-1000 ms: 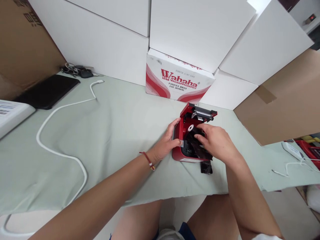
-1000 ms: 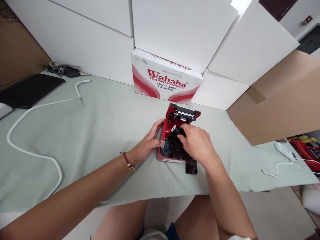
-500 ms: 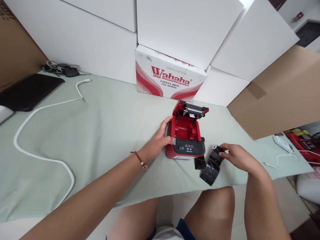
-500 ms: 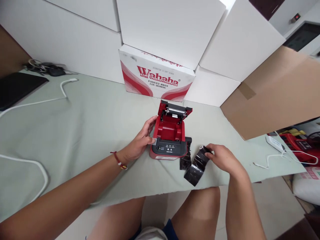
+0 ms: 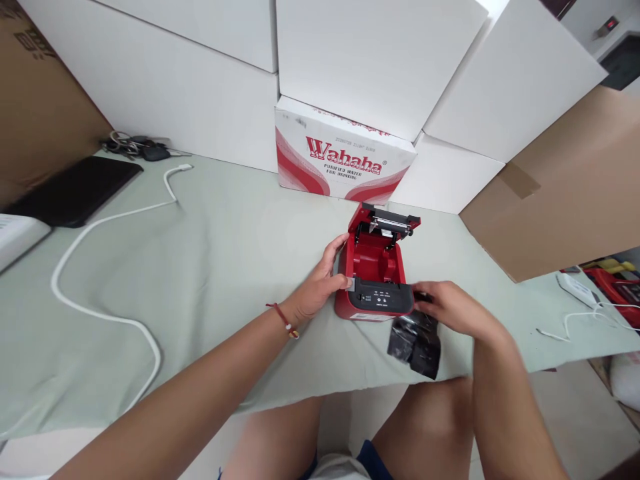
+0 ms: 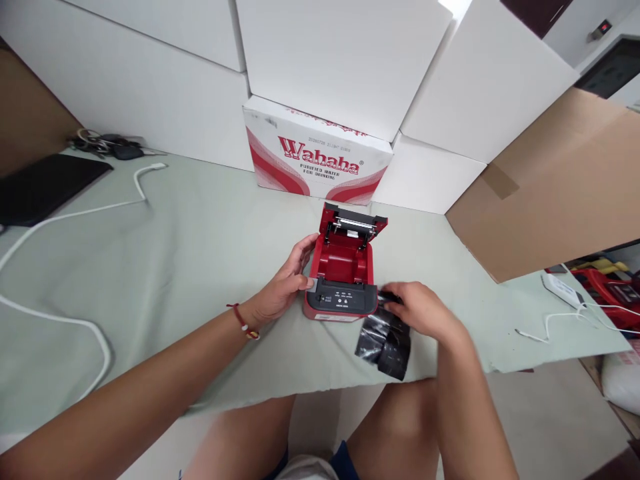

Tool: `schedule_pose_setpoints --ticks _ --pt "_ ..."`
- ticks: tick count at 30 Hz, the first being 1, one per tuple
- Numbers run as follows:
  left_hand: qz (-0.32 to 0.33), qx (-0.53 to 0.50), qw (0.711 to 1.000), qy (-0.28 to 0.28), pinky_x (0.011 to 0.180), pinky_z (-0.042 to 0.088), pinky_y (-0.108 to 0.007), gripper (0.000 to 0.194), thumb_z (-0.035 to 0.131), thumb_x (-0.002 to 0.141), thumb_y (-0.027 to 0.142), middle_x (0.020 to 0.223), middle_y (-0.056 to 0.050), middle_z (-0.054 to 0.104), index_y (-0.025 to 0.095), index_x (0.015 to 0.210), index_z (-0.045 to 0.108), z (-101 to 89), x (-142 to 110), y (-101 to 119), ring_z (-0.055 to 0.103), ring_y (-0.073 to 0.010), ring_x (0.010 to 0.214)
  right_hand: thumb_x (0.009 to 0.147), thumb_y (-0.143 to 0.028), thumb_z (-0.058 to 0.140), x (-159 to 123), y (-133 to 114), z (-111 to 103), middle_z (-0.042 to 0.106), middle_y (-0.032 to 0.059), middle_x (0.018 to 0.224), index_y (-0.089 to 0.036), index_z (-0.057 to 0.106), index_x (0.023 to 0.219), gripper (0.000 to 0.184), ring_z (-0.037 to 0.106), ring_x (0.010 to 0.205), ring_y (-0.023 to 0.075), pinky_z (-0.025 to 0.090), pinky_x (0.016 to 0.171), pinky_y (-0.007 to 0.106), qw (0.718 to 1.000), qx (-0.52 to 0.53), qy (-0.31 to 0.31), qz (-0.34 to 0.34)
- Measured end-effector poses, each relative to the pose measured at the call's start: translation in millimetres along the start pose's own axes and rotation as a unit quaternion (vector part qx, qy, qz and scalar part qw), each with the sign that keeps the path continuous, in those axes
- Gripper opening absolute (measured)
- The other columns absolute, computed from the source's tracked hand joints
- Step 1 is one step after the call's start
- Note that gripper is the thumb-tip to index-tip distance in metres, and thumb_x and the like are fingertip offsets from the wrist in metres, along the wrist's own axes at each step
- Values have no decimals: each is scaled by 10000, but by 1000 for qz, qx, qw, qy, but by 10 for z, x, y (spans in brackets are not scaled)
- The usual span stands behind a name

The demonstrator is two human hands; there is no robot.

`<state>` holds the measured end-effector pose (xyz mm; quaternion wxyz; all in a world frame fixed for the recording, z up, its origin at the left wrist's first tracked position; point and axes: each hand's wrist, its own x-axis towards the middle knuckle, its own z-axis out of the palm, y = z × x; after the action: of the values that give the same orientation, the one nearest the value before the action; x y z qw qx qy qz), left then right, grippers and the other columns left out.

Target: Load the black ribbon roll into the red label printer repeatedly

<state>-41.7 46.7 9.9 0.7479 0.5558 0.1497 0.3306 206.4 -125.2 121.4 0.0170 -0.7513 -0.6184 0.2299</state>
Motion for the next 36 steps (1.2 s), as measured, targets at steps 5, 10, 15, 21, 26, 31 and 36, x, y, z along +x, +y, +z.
schedule_pose_setpoints --ticks 5,10,15,21,26,31,36 --pt "15 11 1000 -7 1424 209 -576 992 724 768 309 1833 -58 313 319 1681 337 -25 11 -47 243 -368 1716 1036 -432 687 -530 -43 -614 866 48 1098 -314 837 1283 313 807 891 222 647 753 302 990 67 9 -120" --pt "45 53 997 -19 1437 170 -587 942 704 845 335 1844 -40 296 346 1705 320 -49 -15 -69 218 -367 1730 1044 -413 663 -225 -519 -593 846 24 1001 -274 804 1303 326 690 680 151 566 614 259 984 87 92 -124" --pt "131 184 974 -3 1436 134 -615 790 586 981 367 1834 -78 279 318 1722 315 -14 -128 27 182 -376 1733 1011 -231 637 383 -775 -298 856 48 1110 -241 785 1310 335 772 827 190 605 787 310 989 5 124 -86" --pt "385 373 844 23 1307 347 -675 714 605 912 381 1493 -154 547 290 1606 466 168 -304 102 458 -423 1516 977 -152 669 693 -785 -232 857 81 1192 -238 792 1270 330 799 1047 249 589 897 315 990 -64 92 -85" --pt "460 453 762 37 1126 486 -566 540 667 832 291 1134 -89 712 291 1371 644 315 -363 82 641 -344 1186 959 -146 677 765 -818 -204 853 79 1237 -229 805 1243 322 796 1107 261 584 946 325 992 -92 50 -67" --pt "462 494 736 22 1062 500 -515 393 690 861 203 1100 -34 791 331 1233 696 309 -398 73 700 -292 1128 1039 -228 610 568 -912 -237 868 40 1166 -238 836 1153 253 811 1045 227 612 939 340 979 24 156 -129" --pt "496 492 715 34 1072 508 -454 301 682 876 164 1089 -36 799 294 1147 704 327 -406 124 692 -252 1132 1113 -372 575 562 -913 -280 850 79 1216 -234 812 1221 295 776 1107 243 596 1038 408 881 24 449 -146"
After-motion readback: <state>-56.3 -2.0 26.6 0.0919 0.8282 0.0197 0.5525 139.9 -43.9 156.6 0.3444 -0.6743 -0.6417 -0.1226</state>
